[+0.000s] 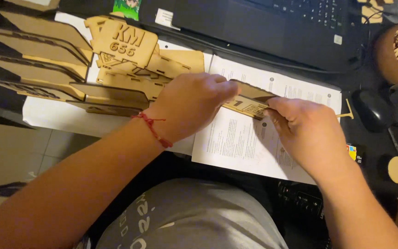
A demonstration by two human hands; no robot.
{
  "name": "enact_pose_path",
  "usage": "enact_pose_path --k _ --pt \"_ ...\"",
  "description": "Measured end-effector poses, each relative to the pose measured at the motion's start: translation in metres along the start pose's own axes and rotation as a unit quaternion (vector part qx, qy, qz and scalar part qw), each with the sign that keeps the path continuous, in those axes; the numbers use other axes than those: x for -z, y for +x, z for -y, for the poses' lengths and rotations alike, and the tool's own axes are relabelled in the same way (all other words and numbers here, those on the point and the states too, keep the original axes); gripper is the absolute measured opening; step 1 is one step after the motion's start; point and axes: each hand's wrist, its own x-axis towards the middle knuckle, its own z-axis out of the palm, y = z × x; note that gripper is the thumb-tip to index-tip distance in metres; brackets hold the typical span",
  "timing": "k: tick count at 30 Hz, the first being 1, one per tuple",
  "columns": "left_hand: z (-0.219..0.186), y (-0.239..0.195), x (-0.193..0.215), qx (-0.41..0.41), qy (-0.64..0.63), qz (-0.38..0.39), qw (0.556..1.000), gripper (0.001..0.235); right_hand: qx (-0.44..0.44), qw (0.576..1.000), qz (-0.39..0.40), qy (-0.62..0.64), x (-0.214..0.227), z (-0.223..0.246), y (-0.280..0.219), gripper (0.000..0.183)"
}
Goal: Assembling a small laser-cut wooden box by applying glue to the joints and fitting the pieces together.
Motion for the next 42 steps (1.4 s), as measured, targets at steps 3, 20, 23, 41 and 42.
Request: enact_pose_path --k 3,20,23,41,42 --pt "-0.002 -0.003 0.001 0.009 -0.013 0.000 1.000 0.020 -0.013 1.000 0.014 -0.006 0.006 0.006 -0.001 0.006" --pt "0.003 -0.003 -0.018 0.005 0.037 -0.040 0.999 0.011 0.055 0.996 -0.063 0.040 -0.020 -0.018 0.001 0.006" --pt "-0.010 0.007 0.003 0.053 0.068 0.056 0.995 0.015 0.036 0.996 -0.057 0.053 -0.022 -0.020 0.000 0.007" --pt "-0.118 -0.014 0.104 0.229 -0.333 0.040 0.914 0.032 0.112 0.950 -0.185 0.227 0.041 0.016 -0.106 0.120" --pt "-0.126 -0.024 0.101 0.201 -0.371 0.047 0.905 0.032 0.075 0.938 -0.161 0.298 0.041 0.022 -0.118 0.118"
